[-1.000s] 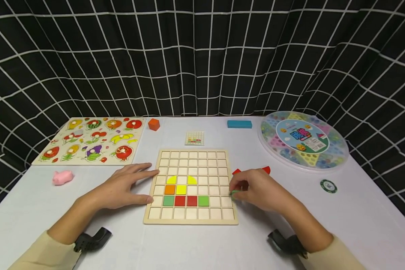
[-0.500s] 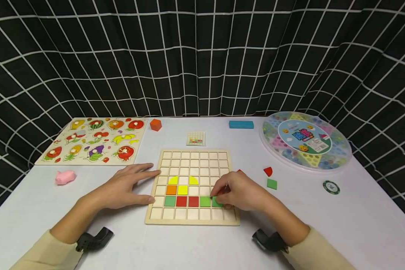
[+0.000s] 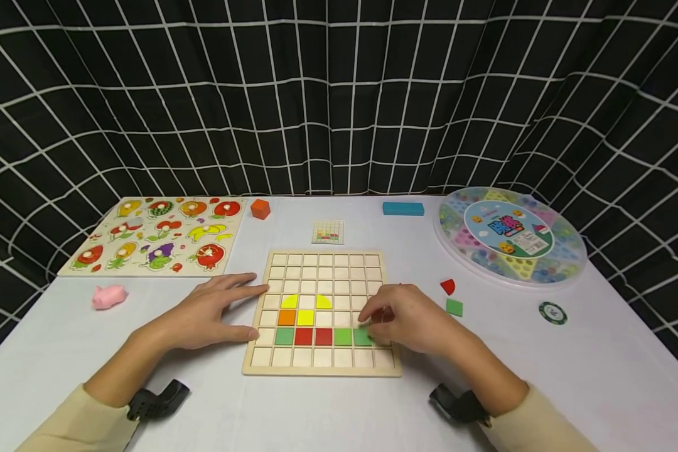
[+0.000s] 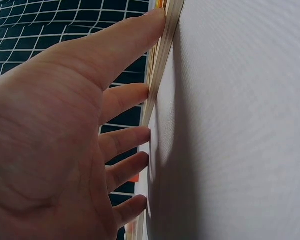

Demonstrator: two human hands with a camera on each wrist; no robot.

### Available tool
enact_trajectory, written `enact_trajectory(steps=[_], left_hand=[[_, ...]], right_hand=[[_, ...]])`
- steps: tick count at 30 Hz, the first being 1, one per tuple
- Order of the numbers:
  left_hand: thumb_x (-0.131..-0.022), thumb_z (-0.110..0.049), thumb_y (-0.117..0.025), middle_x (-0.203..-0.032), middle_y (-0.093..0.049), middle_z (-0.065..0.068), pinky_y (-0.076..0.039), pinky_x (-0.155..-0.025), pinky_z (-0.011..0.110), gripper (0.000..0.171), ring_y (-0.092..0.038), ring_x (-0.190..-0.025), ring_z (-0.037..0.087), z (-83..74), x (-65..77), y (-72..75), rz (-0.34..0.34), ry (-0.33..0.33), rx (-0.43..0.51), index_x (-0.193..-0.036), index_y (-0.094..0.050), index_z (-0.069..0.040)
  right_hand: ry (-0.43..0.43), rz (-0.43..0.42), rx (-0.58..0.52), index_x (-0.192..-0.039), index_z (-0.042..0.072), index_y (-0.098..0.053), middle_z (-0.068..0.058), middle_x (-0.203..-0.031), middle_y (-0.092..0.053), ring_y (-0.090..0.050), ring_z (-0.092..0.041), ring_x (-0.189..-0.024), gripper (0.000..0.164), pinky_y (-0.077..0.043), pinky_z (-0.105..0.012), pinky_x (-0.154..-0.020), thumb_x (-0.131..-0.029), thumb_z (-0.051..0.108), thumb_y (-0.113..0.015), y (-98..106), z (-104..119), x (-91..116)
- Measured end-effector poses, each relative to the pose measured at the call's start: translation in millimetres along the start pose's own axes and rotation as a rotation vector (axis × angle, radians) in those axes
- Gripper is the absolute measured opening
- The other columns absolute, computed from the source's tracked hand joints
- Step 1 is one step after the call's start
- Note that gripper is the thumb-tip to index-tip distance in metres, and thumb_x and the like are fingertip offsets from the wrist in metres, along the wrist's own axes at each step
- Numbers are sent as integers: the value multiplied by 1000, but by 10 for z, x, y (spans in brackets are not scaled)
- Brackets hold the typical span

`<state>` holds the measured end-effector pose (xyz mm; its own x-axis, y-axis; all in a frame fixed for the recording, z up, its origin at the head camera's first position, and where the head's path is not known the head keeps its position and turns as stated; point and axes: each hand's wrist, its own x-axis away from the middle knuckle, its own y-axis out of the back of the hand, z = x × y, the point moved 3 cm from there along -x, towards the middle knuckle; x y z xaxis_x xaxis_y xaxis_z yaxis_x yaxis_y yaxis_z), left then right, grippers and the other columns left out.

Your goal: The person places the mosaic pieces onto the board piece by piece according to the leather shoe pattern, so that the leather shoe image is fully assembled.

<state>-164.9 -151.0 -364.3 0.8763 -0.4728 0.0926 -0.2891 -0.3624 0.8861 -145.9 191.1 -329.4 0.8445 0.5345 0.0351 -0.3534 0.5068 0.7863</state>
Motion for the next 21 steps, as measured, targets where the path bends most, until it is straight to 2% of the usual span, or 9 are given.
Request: enact_trajectory(steps=[5, 9, 15, 21], left_hand=[[-83, -59, -78, -163, -41, 9, -26, -120, 65, 79, -32, -153, 38, 7, -4, -5, 4, 2, -2, -153, -53, -30], [-83, -60, -77, -164, -41, 9, -26, -120, 65, 80, -32, -153, 38, 6, -3, 8, 5, -1, -5, -153, -52, -30], [-83, -60, -77, -164, -41, 9, -26, -120, 66, 80, -31, -153, 38, 3, 6, 17, 7, 2, 6, -153, -52, -30], [-83, -60, -77, -164, -41, 9, -26, -120, 66, 80, -31, -153, 38, -2, -2, 5, 8, 5, 6, -153, -53, -30]], right_hand=[[13, -87, 25, -99, 17, -81, 8, -91, -71, -59, -4, -80, 21, -54, -23, -69, -83, 4, -83, 195, -151, 151], [-20, -153, 73, -101, 17, -81, 8, -92, -72, -60, -2, -81, 22, -54, -23, -70, -82, 6, -85, 351, -297, 271], [-158, -194, 171, -107, 14, -80, 0, -102, -75, -61, -10, -87, 25, -52, -22, -68, -83, 12, -86, 549, -546, 400], [-328, -126, 156, -113, 6, -78, -5, -102, -73, -60, -18, -85, 28, -49, -24, -60, -86, 15, -82, 660, -787, 474]])
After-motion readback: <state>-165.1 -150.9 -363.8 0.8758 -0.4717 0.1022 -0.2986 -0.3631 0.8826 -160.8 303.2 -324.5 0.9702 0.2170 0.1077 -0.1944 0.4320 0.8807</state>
